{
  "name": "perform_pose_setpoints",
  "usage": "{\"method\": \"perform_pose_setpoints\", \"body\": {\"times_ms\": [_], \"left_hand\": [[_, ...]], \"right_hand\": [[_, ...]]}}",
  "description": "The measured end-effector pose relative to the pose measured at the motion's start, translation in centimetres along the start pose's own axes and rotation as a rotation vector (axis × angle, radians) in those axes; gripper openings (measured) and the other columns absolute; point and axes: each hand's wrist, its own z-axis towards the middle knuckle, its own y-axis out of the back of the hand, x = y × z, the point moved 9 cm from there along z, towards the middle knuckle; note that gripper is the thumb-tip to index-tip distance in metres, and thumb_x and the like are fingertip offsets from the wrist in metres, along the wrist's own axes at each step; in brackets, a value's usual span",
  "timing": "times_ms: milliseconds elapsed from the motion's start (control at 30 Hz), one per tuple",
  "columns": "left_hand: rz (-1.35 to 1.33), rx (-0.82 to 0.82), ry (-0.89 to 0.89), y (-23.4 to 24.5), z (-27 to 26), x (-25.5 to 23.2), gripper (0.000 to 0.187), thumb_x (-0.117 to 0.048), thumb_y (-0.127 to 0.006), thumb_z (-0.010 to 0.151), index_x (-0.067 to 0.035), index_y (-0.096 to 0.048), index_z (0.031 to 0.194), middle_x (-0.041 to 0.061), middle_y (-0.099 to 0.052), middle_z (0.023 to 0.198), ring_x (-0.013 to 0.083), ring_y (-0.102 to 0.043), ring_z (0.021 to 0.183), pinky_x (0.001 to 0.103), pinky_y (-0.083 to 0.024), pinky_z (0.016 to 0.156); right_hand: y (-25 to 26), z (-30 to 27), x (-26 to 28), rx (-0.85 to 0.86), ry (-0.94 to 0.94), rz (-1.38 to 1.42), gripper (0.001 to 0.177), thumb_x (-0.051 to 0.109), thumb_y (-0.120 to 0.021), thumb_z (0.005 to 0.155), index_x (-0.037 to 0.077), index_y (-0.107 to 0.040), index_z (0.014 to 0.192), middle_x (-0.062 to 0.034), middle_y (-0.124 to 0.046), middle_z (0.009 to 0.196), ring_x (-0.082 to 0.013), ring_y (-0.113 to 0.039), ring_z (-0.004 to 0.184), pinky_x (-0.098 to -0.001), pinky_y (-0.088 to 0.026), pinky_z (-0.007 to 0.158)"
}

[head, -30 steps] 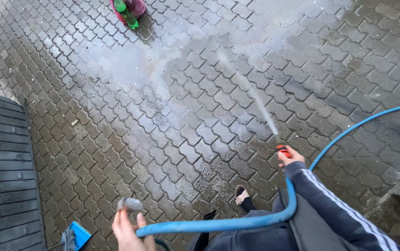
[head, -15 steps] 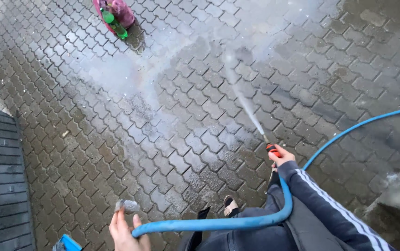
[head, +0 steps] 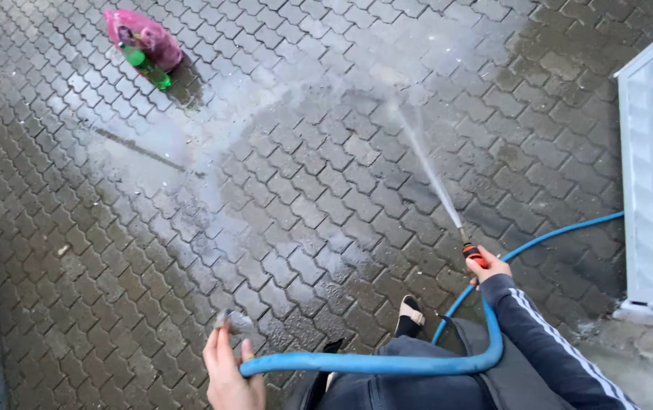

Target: Rinsing a paved driveway and a garage door with a garden hose, and picking up trash items from the ground.

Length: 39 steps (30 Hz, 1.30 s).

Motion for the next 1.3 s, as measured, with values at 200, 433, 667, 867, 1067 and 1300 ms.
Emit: {"method": "perform_pose_setpoints", "body": {"times_ms": [200,433,667,867,1067,1300], "left_hand": [[-0.081,0.139,-0.028,-3.8,2.7,-9.8,0.052,-0.030,-0.057,0.098,-0.014,-0.054,0.147,0.009,-0.051,0.149,0.0277,-0.067,0.110,0.049,-0.056,0.076],[-0.027,0.282,-0.056,-10.4,6.9,-16.1,0.056,-0.032,-0.055,0.099,-0.012,-0.048,0.151,0.011,-0.047,0.151,0.0260,-0.075,0.087,0.048,-0.055,0.068],[0.003,0.348,-0.117,-18.0,14.0,-21.7,0.057,-0.030,-0.053,0.099,-0.011,-0.044,0.152,0.014,-0.044,0.152,0.0382,-0.064,0.114,0.052,-0.055,0.078],[0.097,0.440,-0.029,-21.5,21.6,-27.5,0.058,-0.034,-0.051,0.100,-0.015,-0.041,0.154,0.010,-0.041,0.155,0.0342,-0.065,0.112,0.054,-0.057,0.072],[-0.049,0.337,-0.210,-22.4,27.6,-36.2,0.055,-0.030,-0.052,0.101,-0.002,-0.045,0.148,0.019,-0.044,0.152,0.0412,-0.066,0.110,0.056,-0.058,0.074],[-0.091,0.383,-0.273,-26.9,29.3,-40.7,0.055,-0.030,-0.054,0.100,-0.004,-0.046,0.147,0.017,-0.045,0.151,0.0397,-0.067,0.107,0.055,-0.058,0.074]], "right_hand": [[6.6,4.6,2.6,-0.041,0.001,0.025,0.071,0.017,-0.075,0.089,0.015,-0.051,0.156,-0.0195,-0.072,0.095,-0.0220,-0.058,0.048,-0.0327,-0.047,0.038],[10.7,8.6,5.2,-0.063,-0.084,-0.074,0.069,0.020,-0.076,0.091,0.019,-0.053,0.156,-0.0176,-0.073,0.098,-0.0238,-0.062,0.052,-0.0361,-0.053,0.045],[15.6,15.6,8.4,-0.254,-0.053,-0.014,0.068,0.015,-0.080,0.089,0.013,-0.056,0.153,-0.0196,-0.070,0.104,-0.0260,-0.061,0.049,-0.0364,-0.052,0.042],[15.9,21.4,15.9,-0.226,-0.117,-0.128,0.069,0.018,-0.078,0.091,0.016,-0.054,0.156,-0.0218,-0.072,0.085,-0.0245,-0.062,0.048,-0.0366,-0.055,0.044],[15.1,26.6,20.9,-0.199,-0.055,0.012,0.068,0.011,-0.075,0.092,0.015,-0.052,0.156,-0.0235,-0.069,0.098,-0.0259,-0.055,0.044,-0.0365,-0.046,0.037],[22.2,29.2,17.7,-0.317,-0.151,-0.104,0.070,0.025,-0.081,0.089,0.015,-0.057,0.154,-0.0184,-0.073,0.103,-0.0286,-0.068,0.055,-0.0371,-0.055,0.046]]}}
